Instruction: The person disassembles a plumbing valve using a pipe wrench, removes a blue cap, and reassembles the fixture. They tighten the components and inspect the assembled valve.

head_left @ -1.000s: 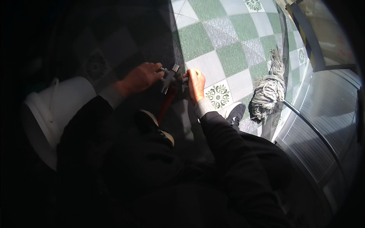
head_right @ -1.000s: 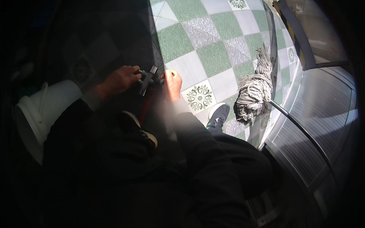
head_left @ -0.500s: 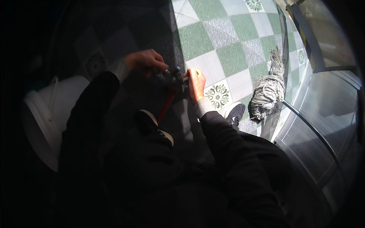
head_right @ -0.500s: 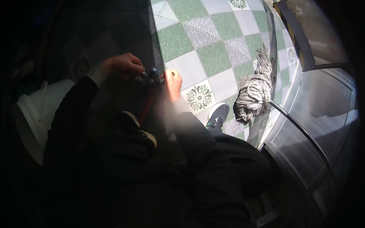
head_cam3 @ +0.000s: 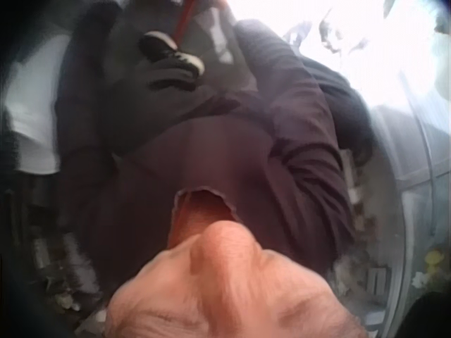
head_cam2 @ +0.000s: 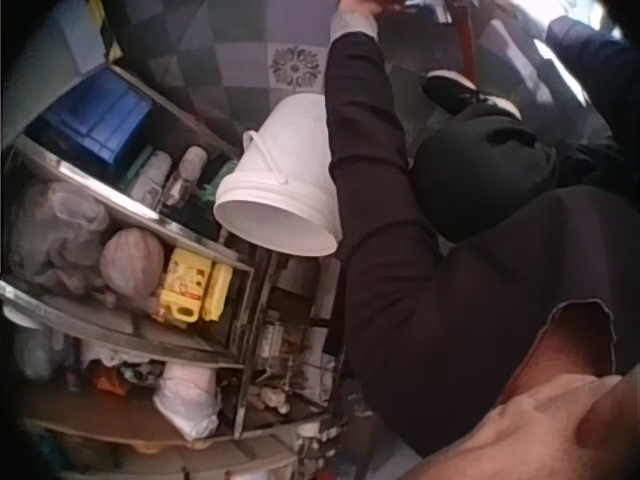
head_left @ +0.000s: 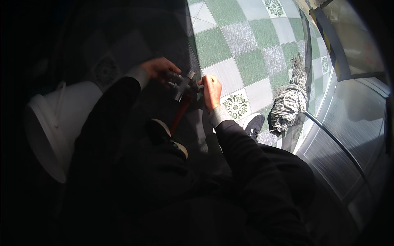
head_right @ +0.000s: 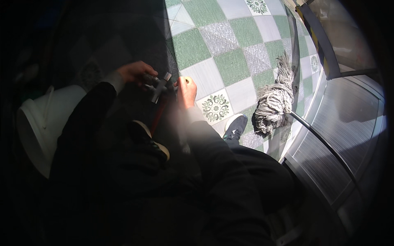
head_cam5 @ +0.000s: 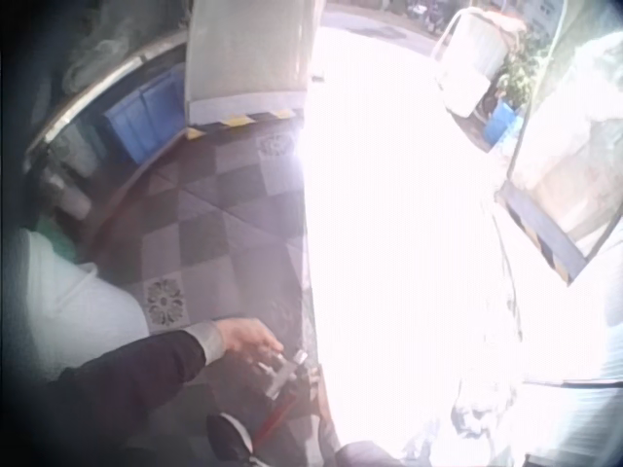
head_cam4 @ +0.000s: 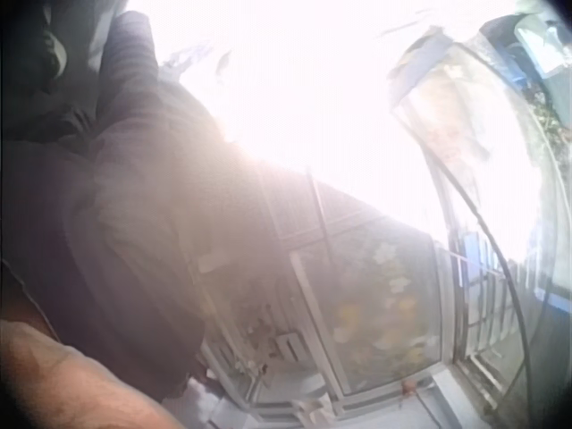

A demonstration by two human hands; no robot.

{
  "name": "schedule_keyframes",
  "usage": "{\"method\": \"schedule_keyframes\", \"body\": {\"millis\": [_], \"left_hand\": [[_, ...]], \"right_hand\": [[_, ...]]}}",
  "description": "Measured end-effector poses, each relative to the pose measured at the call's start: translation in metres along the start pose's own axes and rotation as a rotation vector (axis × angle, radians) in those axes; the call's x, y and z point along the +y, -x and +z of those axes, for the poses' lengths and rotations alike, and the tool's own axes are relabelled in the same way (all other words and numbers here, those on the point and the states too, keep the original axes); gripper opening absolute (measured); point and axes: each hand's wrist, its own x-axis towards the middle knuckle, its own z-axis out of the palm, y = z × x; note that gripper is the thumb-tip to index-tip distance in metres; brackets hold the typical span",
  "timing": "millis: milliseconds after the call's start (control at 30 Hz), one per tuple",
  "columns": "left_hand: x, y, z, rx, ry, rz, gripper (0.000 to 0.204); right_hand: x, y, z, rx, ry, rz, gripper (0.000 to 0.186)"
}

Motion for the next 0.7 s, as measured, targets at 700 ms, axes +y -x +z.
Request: {"method": "schedule_keyframes", "body": {"millis": [700], "left_hand": [[-0.052, 0.056, 0.062, 0.646, -1.62, 1.206, 0.03]], "right_hand": [[0.001, -0.002, 0.001, 0.012, -0.055, 0.008, 0.031]]}}
